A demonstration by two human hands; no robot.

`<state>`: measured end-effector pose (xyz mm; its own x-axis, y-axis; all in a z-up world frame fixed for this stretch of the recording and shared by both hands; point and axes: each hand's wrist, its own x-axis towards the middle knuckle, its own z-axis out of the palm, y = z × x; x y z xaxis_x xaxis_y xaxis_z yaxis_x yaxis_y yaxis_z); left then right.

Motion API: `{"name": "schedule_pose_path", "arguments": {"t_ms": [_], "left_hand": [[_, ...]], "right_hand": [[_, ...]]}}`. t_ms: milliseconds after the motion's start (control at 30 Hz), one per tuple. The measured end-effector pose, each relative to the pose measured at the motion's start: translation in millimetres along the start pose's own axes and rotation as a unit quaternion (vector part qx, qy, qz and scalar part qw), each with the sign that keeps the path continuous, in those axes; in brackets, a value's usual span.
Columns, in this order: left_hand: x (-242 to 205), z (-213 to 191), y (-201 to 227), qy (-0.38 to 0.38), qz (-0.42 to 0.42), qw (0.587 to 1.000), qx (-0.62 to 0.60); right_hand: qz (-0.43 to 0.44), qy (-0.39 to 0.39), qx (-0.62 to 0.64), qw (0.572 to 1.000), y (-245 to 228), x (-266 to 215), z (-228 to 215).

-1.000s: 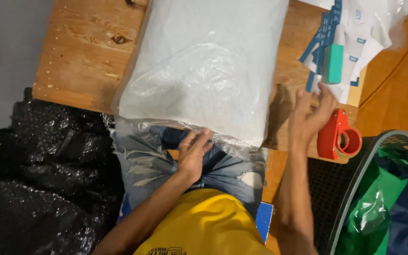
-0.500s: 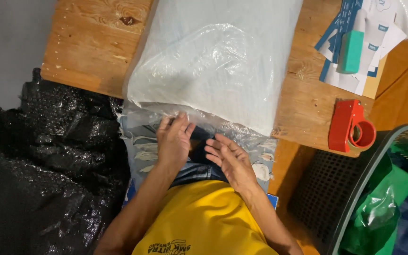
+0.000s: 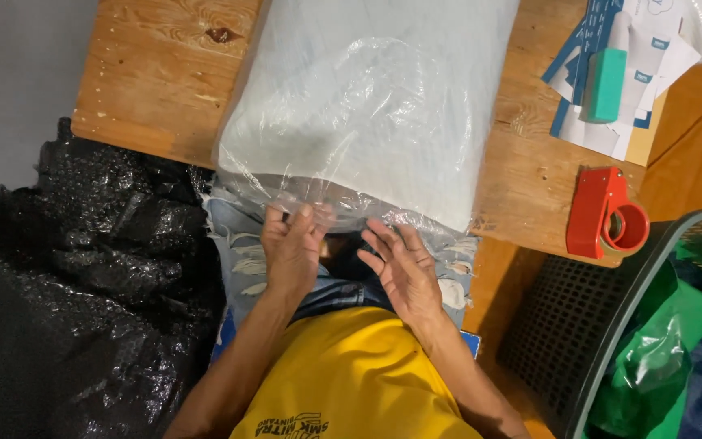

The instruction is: The person wraps a white rectangular item in clear plastic on a wooden table, smoothing the plastic with a green tool and pressing the edges. The person then picks up a green reusable bag from a nearby basket.

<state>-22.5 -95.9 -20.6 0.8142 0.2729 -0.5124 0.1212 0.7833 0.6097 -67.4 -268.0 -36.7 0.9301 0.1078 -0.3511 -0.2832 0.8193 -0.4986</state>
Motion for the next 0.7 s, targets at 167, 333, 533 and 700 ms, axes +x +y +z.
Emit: {"name": "schedule_pose_path", "arguments": {"t_ms": [167,333,533,700], "left_hand": [[6.8,-22.0,-12.9,0.067,0.031,0.995,0.059],[10.5,-33.5,-16.7,0.096,0.044,0.992,0.072],[0.0,-18.6,-3.3,0.113,0.024,0.991,0.073],[6.4,-31.3,-5.1,0.119,0.020,0.991,0.061]], "right_hand": [[-0.133,0.017,-0.225,0.965,-3.3,3.8,4.3],[-0.268,0.037,-0.544,0.794,-6.0,5.3,-1.9],[-0.321,0.001,-0.690,0.649,-0.8,0.4,-13.2],[-0.237,0.005,-0.658,0.715,-0.7,-1.0,-6.7]]}}
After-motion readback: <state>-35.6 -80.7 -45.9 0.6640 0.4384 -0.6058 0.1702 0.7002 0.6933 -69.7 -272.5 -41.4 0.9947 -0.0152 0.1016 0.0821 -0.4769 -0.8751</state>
